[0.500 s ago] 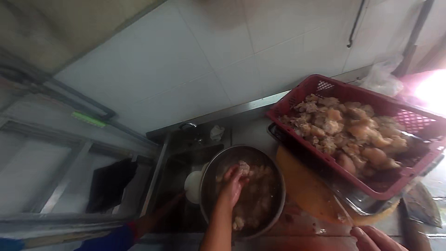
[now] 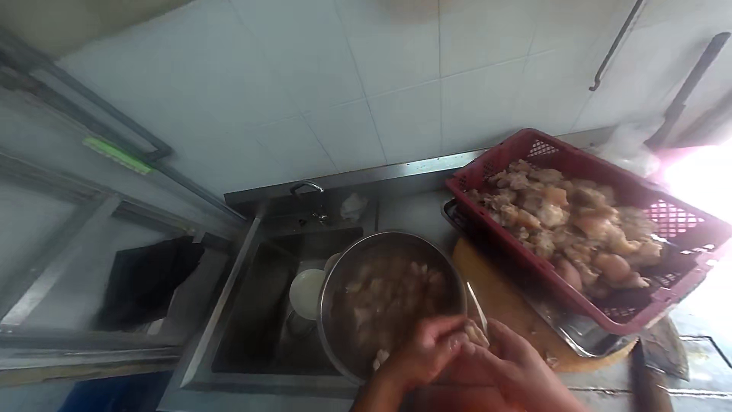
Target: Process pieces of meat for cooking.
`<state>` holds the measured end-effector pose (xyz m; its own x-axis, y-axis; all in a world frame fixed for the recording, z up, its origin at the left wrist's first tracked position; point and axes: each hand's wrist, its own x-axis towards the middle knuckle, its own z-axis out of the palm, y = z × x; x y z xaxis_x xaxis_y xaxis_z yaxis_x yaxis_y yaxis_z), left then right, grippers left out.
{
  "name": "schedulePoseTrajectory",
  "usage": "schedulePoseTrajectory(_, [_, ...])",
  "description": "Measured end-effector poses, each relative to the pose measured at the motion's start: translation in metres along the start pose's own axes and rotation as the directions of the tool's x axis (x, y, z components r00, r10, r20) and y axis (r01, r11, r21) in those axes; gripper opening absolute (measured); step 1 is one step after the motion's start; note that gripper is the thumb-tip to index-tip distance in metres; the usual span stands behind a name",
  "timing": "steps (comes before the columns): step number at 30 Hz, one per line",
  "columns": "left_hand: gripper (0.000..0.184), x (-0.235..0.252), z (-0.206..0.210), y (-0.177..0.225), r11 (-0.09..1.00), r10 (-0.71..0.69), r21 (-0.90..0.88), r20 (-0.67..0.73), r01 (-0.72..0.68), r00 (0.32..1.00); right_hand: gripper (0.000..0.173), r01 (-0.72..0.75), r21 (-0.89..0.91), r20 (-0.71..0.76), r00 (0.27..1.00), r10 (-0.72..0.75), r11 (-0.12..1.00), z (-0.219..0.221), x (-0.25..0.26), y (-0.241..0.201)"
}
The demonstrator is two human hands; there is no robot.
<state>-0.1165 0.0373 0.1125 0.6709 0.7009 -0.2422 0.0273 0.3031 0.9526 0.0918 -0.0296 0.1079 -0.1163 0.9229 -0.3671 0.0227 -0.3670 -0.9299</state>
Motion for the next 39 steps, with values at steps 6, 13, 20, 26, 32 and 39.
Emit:
schedulePoseTrajectory(6, [0.037, 0.057, -0.087, -0.006, 0.767, -0.044, 0.619, -0.212, 0.168, 0.976, 0.036, -0.068, -0.230, -0.299, 0.954, -0.004, 0.971, -0.073, 0.001, -0.058])
schedulePoseTrajectory(13, [0.055, 0.126, -0.113, -0.052, 0.366, -0.122, 0.897, -0.216, 0.246, 0.969, 0.047, -0.063, -0.597, -0.562, 0.745, -0.360, 0.800, -0.113, 0.013, -0.125])
schedulePoseTrajectory(20, [0.048, 0.087, -0.126, -0.066, 0.958, -0.193, 0.111, -0.431, 0.264, 0.881, 0.038, -0.070, -0.454, -0.340, 0.935, -0.100, 0.888, -0.054, -0.030, -0.024])
schedulePoseTrajectory(26, [0.049, 0.032, -0.110, -0.017, 0.885, -0.185, -0.452, -0.115, 0.114, 0.976, 0.034, -0.060, -0.405, -0.095, 0.995, 0.023, 0.912, -0.006, -0.027, 0.011])
schedulePoseTrajectory(32, [0.048, 0.013, -0.044, 0.011, 0.763, -0.074, -0.646, -0.086, 0.001, 0.994, 0.041, 0.228, -0.426, -0.115, 0.946, -0.302, 0.876, 0.023, 0.010, -0.017])
schedulePoseTrajectory(39, [0.045, 0.006, 0.008, 0.008, 0.800, -0.021, -0.593, -0.181, -0.092, 0.983, 0.071, 0.098, -0.583, -0.211, 0.940, -0.267, 0.806, 0.035, 0.014, -0.026])
